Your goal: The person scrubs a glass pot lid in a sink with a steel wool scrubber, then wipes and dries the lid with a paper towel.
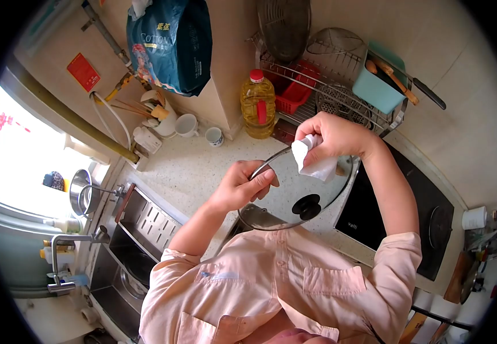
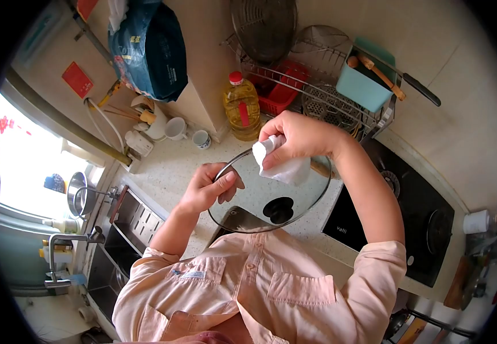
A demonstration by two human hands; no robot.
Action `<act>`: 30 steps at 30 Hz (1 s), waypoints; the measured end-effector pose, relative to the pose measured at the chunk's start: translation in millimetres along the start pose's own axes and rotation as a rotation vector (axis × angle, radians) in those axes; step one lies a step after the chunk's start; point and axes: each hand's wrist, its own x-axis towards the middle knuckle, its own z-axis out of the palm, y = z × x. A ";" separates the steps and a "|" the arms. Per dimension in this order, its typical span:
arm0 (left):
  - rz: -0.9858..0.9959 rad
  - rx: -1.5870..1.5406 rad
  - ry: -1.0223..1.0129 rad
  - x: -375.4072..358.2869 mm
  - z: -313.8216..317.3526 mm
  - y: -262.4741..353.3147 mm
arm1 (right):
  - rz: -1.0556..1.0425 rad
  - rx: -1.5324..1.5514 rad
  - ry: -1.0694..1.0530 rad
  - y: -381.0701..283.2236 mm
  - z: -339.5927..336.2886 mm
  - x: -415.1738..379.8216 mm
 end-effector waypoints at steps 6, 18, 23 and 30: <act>0.040 -0.042 0.011 -0.1 -5.1 -7.6 | -0.216 0.155 0.209 12.6 -6.3 -7.5; 0.131 -0.207 0.260 4.5 3.8 -14.9 | -0.203 -0.739 1.309 19.8 69.2 -4.0; 0.162 -0.168 0.357 9.3 9.8 -19.7 | -0.371 -0.689 1.145 16.3 106.0 10.9; 0.111 -0.131 0.470 11.0 13.2 -19.3 | -0.445 -0.581 1.072 19.1 105.3 18.1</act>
